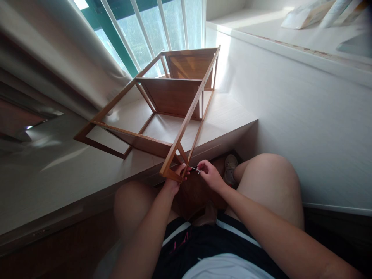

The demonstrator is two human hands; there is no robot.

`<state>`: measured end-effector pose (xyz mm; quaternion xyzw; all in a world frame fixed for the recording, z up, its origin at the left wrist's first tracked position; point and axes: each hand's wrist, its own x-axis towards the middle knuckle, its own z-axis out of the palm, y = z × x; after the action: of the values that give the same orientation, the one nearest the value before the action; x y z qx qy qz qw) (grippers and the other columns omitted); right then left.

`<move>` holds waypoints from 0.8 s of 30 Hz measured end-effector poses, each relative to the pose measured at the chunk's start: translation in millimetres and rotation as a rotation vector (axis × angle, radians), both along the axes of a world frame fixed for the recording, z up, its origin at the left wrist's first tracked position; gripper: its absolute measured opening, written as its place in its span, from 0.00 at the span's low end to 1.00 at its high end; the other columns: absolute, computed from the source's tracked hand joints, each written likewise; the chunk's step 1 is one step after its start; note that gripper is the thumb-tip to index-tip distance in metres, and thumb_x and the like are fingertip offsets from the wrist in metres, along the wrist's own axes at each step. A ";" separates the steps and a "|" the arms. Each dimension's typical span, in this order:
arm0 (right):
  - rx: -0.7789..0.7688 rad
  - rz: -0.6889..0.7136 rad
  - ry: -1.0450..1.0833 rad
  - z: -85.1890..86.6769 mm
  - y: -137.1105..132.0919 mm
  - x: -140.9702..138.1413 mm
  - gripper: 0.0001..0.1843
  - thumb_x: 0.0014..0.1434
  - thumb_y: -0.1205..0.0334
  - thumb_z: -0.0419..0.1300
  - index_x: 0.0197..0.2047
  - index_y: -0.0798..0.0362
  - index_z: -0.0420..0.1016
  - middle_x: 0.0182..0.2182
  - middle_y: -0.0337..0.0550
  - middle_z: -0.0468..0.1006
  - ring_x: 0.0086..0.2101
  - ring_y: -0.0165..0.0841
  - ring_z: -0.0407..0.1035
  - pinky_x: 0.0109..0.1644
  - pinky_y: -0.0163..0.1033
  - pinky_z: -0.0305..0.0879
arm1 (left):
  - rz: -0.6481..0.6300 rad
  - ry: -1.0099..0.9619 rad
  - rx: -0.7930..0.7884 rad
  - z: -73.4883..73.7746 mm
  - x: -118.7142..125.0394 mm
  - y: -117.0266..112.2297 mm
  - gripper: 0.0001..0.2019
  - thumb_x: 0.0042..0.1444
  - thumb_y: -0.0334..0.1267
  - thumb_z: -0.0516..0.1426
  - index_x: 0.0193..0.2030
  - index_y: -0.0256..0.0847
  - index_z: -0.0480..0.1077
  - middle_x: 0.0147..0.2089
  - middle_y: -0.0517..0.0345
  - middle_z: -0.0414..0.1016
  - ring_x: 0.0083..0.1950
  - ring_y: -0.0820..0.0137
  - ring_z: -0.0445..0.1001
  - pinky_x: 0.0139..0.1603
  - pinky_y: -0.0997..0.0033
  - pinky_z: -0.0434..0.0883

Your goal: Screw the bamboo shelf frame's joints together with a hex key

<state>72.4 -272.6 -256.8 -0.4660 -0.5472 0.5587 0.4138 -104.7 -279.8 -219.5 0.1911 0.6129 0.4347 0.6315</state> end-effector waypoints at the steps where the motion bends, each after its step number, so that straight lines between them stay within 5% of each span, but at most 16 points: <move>1: 0.071 0.001 -0.057 2.0 -0.2 1.4 0.11 0.53 0.66 0.56 0.41 0.51 0.69 0.35 0.39 0.76 0.28 0.29 0.65 0.33 0.35 0.63 | 0.001 0.001 0.000 -0.4 -0.1 0.0 0.16 0.49 0.47 0.67 0.39 0.37 0.76 0.36 0.50 0.82 0.32 0.70 0.78 0.25 0.78 0.68; 9: 0.274 0.027 -0.288 12.6 -3.9 5.1 0.11 0.54 0.70 0.56 0.41 0.51 0.70 0.30 0.36 0.69 0.26 0.29 0.62 0.33 0.36 0.60 | -0.005 0.005 0.006 -0.1 -0.3 -0.9 0.16 0.49 0.47 0.67 0.39 0.37 0.76 0.37 0.49 0.82 0.34 0.69 0.78 0.25 0.78 0.68; 24: 0.285 0.033 -0.280 14.3 -5.2 4.6 0.05 0.56 0.68 0.60 0.38 0.51 0.69 0.28 0.35 0.67 0.26 0.30 0.60 0.33 0.36 0.57 | -0.004 0.005 0.029 -0.8 -0.2 -0.7 0.18 0.46 0.48 0.68 0.38 0.37 0.76 0.37 0.50 0.82 0.32 0.70 0.77 0.25 0.78 0.67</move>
<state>76.9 -277.8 -242.4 -0.4669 -0.6804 0.4122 0.3863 -104.9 -280.5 -220.3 0.2025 0.6079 0.4416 0.6281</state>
